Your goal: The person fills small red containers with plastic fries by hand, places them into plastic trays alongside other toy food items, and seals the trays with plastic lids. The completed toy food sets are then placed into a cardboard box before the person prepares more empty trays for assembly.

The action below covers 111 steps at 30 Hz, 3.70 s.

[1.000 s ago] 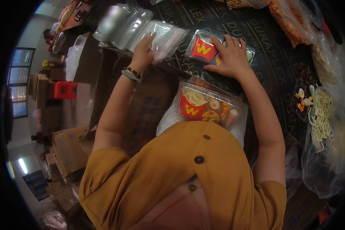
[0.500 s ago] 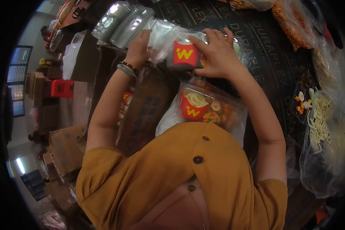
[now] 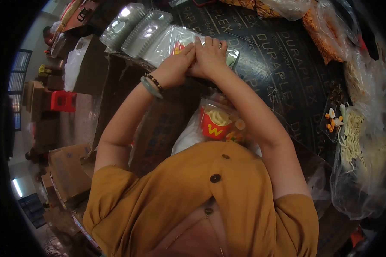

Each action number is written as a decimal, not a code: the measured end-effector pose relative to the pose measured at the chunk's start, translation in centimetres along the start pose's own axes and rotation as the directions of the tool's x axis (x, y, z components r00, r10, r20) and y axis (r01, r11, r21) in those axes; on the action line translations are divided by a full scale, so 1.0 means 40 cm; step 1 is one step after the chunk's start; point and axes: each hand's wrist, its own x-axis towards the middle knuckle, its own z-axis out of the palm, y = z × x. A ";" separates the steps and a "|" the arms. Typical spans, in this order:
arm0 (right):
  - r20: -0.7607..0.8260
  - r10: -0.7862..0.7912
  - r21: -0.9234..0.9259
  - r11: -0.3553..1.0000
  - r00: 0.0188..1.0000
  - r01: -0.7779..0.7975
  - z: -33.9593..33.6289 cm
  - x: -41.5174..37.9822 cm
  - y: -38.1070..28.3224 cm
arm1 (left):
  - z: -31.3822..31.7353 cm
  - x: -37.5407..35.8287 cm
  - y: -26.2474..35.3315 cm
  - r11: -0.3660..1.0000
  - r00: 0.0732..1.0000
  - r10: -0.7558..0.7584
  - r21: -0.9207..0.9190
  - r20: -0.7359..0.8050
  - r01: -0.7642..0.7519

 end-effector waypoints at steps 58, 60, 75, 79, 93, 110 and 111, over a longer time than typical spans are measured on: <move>-0.407 -0.501 -0.301 0.863 0.764 0.406 -0.176 -0.152 0.138 | 0.039 0.075 0.135 -0.238 0.941 -0.223 -0.950 0.256 0.202; -0.384 -0.501 -0.312 0.861 0.776 0.401 -0.172 -0.148 0.130 | 0.040 0.069 0.150 -0.178 0.944 -0.239 -0.966 0.226 0.186; -0.398 0.633 0.807 0.586 0.664 -0.075 -0.350 -0.291 0.494 | 0.077 0.071 0.155 -0.137 0.919 -0.362 -0.984 0.155 0.112; 0.115 0.388 0.744 0.576 0.914 -0.338 -0.254 -0.269 0.361 | 0.083 0.077 0.154 -0.173 0.925 -0.332 -0.976 0.187 0.135; 0.352 0.230 0.675 0.609 0.907 -0.416 -0.228 -0.372 0.284 | 0.123 -0.089 0.190 0.183 0.926 -0.365 -0.983 -0.092 -0.025; 0.319 0.291 0.948 -0.106 0.902 -0.300 -0.375 -0.601 0.108 | -0.004 -0.161 0.516 0.662 0.652 0.560 -0.197 -0.511 -0.724; 0.320 0.347 0.946 -0.070 0.882 -0.316 -0.339 -0.624 0.113 | 0.043 -0.173 0.501 0.665 0.652 0.561 -0.190 -0.511 -0.722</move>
